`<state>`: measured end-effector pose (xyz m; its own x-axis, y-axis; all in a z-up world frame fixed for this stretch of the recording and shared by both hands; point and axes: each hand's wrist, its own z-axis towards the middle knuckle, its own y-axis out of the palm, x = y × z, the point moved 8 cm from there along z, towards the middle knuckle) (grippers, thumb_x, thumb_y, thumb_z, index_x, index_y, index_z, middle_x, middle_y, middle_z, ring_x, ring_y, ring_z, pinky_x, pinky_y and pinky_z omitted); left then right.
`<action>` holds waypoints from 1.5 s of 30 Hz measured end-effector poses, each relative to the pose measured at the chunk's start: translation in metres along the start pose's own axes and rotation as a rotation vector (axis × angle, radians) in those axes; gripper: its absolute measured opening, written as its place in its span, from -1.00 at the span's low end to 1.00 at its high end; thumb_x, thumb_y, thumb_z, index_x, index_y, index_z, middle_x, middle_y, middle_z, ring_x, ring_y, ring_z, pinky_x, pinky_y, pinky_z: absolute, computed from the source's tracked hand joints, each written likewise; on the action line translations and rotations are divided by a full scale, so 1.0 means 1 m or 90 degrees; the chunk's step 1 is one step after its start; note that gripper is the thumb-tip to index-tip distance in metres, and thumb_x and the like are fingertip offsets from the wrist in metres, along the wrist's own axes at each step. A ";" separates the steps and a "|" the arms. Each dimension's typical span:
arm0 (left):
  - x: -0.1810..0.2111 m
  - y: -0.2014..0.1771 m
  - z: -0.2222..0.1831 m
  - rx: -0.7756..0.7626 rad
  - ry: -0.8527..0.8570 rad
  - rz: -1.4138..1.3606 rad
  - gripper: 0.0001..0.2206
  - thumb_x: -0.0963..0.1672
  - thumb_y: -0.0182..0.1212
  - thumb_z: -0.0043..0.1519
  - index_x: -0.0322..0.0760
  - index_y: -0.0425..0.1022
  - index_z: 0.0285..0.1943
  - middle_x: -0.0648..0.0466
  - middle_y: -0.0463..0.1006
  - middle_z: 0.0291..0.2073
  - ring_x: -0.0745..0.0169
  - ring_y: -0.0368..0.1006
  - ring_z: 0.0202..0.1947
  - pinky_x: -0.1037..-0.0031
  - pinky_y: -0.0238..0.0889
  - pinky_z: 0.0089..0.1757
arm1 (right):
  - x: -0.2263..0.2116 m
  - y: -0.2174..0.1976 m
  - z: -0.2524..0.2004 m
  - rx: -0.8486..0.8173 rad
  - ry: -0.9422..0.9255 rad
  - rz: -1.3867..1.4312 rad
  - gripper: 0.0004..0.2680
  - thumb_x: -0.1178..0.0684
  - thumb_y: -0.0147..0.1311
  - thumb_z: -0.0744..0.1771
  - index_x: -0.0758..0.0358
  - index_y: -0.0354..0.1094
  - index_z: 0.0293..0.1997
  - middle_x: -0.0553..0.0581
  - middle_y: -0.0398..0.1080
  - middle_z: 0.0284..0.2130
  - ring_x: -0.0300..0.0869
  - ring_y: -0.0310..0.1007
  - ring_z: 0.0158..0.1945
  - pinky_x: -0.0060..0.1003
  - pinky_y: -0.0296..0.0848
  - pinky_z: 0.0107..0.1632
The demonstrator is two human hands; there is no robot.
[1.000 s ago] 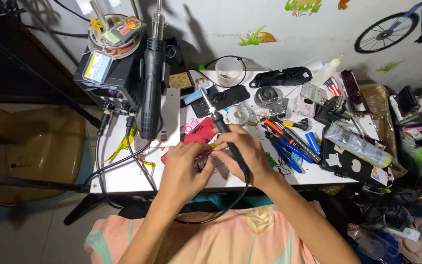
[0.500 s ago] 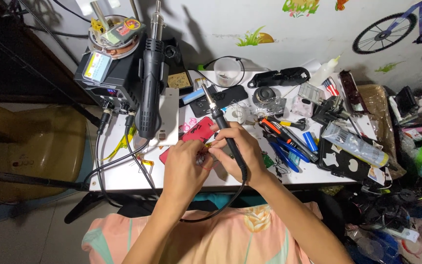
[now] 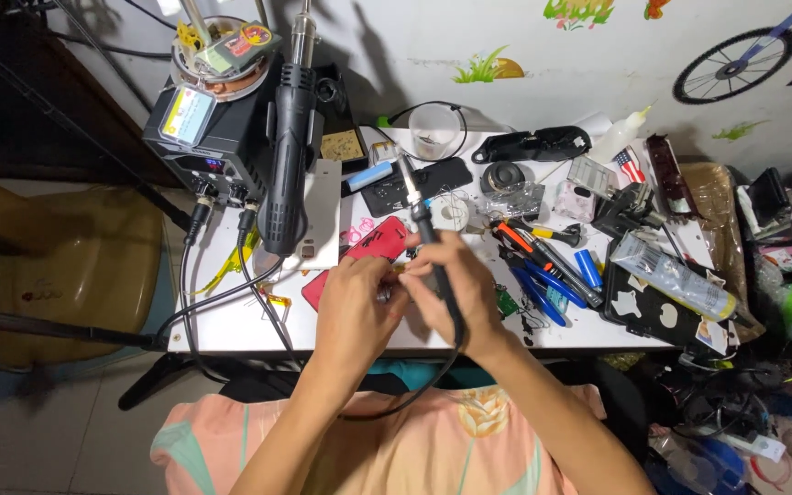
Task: Soldering wires to a small battery and circuit board on a workbench.
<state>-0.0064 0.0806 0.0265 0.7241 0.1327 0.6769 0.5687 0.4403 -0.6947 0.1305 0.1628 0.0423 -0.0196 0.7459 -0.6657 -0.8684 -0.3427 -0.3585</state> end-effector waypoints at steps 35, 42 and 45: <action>0.129 -0.096 -0.078 -0.030 0.545 0.074 -0.67 -0.02 0.06 0.59 -0.12 0.53 0.46 -0.12 0.54 0.49 -0.21 0.53 0.28 -0.14 0.26 0.28 | -0.079 -0.067 0.003 -0.061 0.140 0.235 -0.65 0.23 0.32 0.38 0.13 0.13 0.18 0.53 0.37 0.21 0.00 0.81 -0.08 0.03 0.81 0.29; 0.122 -0.078 -0.081 0.061 0.595 0.213 -0.85 -0.18 0.05 0.61 -0.20 0.57 0.03 0.00 0.60 0.04 0.02 0.50 -0.10 0.21 0.25 -0.12 | -0.061 -0.063 -0.001 -0.131 0.206 0.171 -0.55 0.36 0.44 0.29 0.13 0.15 0.13 0.46 0.48 0.18 -0.05 0.86 -0.17 -0.15 0.80 0.25; 0.114 -0.075 -0.075 0.033 0.551 0.108 -0.91 -0.15 0.33 0.56 -0.23 0.52 0.01 0.05 0.57 -0.11 0.03 0.41 -0.21 0.21 0.15 -0.18 | -0.057 -0.062 0.000 -0.152 0.184 0.148 -0.54 0.32 0.47 0.28 0.13 0.14 0.13 0.45 0.68 -0.09 0.01 0.87 -0.02 -0.02 0.30 0.62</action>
<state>0.0626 -0.0037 0.1379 0.8503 -0.5102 0.1290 0.4235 0.5178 -0.7434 0.1854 0.1408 0.1024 -0.0320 0.4544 -0.8902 -0.7175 -0.6305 -0.2961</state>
